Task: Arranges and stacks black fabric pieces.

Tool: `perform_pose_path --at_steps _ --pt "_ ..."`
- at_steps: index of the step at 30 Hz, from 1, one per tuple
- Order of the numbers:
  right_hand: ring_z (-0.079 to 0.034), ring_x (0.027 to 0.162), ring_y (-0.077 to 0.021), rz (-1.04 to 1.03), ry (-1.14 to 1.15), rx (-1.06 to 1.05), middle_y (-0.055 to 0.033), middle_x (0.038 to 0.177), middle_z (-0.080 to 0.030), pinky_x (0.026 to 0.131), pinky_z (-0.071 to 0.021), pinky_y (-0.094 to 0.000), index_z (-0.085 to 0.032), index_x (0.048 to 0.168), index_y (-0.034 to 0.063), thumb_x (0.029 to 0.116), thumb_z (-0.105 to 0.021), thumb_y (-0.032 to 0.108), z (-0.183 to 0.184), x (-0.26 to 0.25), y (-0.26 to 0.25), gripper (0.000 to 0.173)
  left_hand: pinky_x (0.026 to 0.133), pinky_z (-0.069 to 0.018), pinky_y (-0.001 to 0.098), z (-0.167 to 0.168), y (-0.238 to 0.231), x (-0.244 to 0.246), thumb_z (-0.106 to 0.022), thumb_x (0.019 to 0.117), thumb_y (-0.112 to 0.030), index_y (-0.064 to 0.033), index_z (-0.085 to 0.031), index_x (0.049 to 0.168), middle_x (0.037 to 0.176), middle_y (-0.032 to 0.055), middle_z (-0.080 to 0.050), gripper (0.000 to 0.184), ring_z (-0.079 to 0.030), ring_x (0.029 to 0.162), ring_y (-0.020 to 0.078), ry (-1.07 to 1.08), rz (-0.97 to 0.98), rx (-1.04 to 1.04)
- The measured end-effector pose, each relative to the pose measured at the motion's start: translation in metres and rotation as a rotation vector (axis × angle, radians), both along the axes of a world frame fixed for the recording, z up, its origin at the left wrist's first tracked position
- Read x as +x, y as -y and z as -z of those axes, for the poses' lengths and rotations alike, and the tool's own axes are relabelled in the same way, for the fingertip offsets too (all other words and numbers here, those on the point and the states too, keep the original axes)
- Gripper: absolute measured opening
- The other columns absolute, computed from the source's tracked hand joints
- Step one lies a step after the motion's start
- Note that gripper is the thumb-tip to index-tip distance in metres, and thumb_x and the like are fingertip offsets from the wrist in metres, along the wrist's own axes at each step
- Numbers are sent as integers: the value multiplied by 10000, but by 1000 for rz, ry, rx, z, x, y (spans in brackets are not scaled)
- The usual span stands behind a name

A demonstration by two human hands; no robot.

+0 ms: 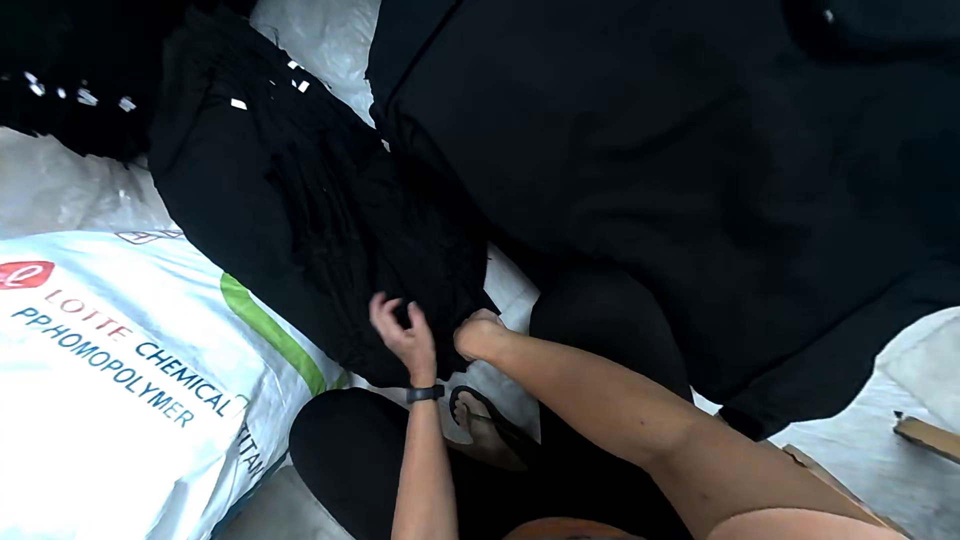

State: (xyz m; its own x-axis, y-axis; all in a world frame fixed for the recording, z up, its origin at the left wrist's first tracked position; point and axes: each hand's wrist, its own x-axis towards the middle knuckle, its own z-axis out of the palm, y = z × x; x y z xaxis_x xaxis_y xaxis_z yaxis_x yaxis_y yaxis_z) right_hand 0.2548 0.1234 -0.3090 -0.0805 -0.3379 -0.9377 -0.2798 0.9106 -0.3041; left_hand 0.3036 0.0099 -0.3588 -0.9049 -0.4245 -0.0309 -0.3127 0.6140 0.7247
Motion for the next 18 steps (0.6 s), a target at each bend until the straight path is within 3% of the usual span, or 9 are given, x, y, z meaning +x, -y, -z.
perform_pose_path --at_steps 2,4,7,9,10,12,14,16,18 --pt "-619 1163 -398 -5 29 -25 -244 1235 -643 920 -473 -585 -635 1187 -66 1004 -592 160 -22 -5 -6 294 1078 -321 678 11 -21 -16 -770 874 -344 53 -704 1021 1257 271 -613 429 -514 1267 477 136 133 -186" --pt "-622 1151 -395 1 22 -22 -243 1219 -642 915 -479 -572 -611 1213 -65 999 -579 141 -25 -5 -7 298 1071 -211 786 26 -36 -31 -797 809 -529 -34 -707 1035 1267 214 -586 551 -465 1305 481 297 166 -296" --pt "-623 1143 -400 0 10 -4 -248 1209 -643 894 -479 -578 -625 1190 -66 1006 -577 155 -22 -3 -7 291 1043 -180 826 34 -37 -38 -745 893 -306 -46 -712 1039 1315 225 -558 300 -427 1344 493 336 198 -299" --pt "-610 1180 -410 30 9 -1 -255 1248 -637 932 -469 -597 -637 1190 -74 1010 -584 194 -23 -3 -8 327 1079 -215 766 14 -25 -34 -731 911 -188 -8 -722 1007 1289 207 -586 204 -467 1315 436 338 195 -92" --pt "-602 1195 -416 38 7 2 -260 1268 -629 946 -463 -602 -636 1204 -76 1018 -579 204 -25 -3 -9 341 1087 -305 676 0 -16 -29 -734 910 -141 21 -710 997 1241 192 -622 185 -527 1262 372 339 164 28" --pt "-601 1203 -417 57 -16 10 -263 1284 -621 944 -474 -593 -626 1232 -75 1034 -543 181 -26 -4 -10 334 895 -513 391 -20 4 -17 -691 916 -10 88 -617 1004 1031 158 -650 151 -622 979 198 308 2 248" --pt "-584 1236 -433 133 -39 -15 -274 1325 -599 955 -480 -602 -609 1263 -83 1044 -490 104 -27 -6 -10 312 745 -501 255 -31 18 -8 -596 938 76 101 -499 1113 933 121 -570 201 -564 808 97 245 -161 363" --pt "-578 1255 -446 258 -89 -61 -278 1346 -594 957 -479 -617 -606 1276 -84 1046 -462 41 -25 -9 -6 300 758 -467 223 -35 28 -3 -499 951 101 92 -445 1219 996 111 -531 273 -527 844 72 208 -166 370" --pt "-593 1245 -437 369 -164 -108 -267 1341 -605 945 -493 -603 -607 1290 -64 1057 -449 45 -18 -13 -3 302 840 -486 272 -37 29 -2 -434 950 113 134 -566 1119 1048 169 -614 215 -581 945 123 193 -74 313"
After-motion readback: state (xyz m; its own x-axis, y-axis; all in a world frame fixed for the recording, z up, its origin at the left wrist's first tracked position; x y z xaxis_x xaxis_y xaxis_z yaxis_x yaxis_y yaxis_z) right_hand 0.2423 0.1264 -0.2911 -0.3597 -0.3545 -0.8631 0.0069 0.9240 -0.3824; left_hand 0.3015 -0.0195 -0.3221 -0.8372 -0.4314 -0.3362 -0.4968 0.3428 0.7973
